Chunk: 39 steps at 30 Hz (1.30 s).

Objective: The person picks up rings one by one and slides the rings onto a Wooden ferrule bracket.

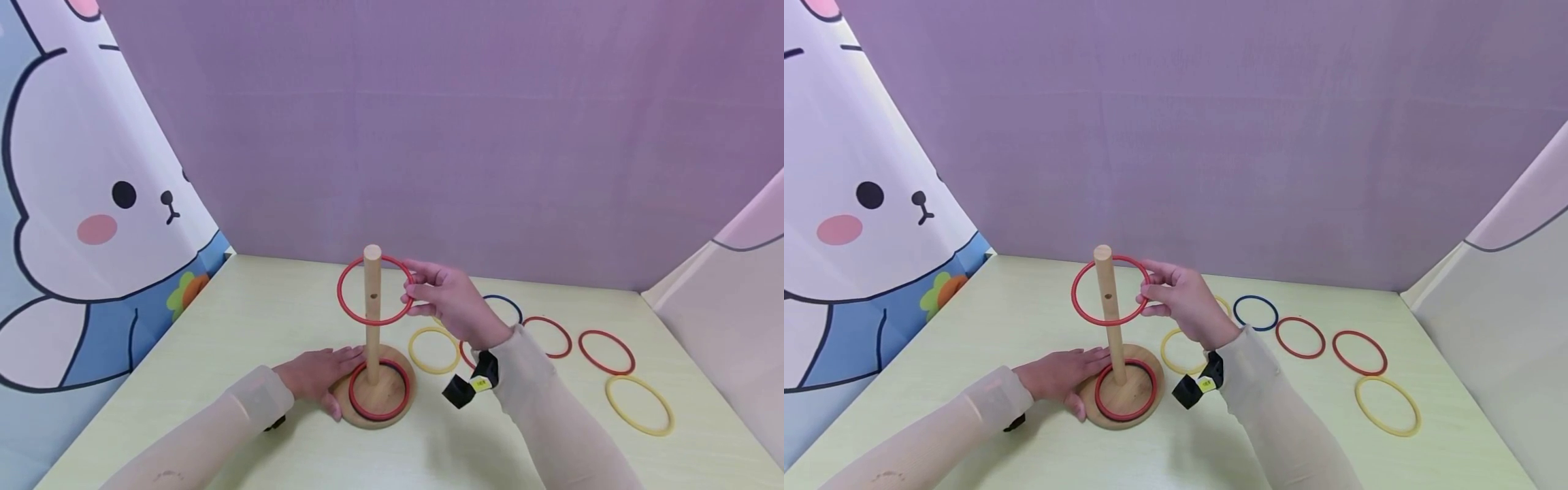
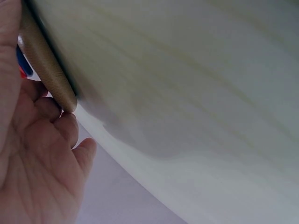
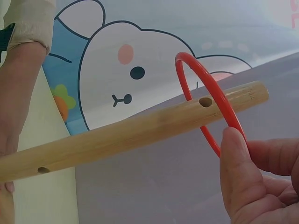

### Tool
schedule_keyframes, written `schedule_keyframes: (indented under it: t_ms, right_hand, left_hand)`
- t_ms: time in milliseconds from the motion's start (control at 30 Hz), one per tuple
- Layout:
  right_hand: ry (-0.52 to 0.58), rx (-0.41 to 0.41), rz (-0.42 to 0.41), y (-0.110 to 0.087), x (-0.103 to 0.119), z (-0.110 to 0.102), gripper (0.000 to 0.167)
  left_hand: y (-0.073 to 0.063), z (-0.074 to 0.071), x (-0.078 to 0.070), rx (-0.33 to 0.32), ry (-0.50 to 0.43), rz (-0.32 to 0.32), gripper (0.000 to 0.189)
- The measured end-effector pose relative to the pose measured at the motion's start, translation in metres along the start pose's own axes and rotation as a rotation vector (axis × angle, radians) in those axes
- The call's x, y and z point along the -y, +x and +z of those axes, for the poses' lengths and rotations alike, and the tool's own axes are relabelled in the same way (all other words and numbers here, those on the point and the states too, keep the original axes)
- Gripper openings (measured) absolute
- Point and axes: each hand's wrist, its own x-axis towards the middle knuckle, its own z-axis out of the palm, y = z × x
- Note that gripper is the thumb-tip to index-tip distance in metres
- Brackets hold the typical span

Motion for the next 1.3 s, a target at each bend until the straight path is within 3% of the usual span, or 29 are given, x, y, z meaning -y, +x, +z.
schedule_keyframes:
  t_ms: [567,1300]
  right_hand:
    - [0.012,-0.016,0.037,-0.001,-0.013,0.001,0.048]
    - [0.032,-0.02,0.074,-0.004,-0.053,0.001,0.049]
  left_hand:
    - [0.001,-0.002,-0.002,0.026,0.02,-0.026,0.11]
    - [0.002,-0.002,-0.005,-0.002,0.04,-0.032,0.106]
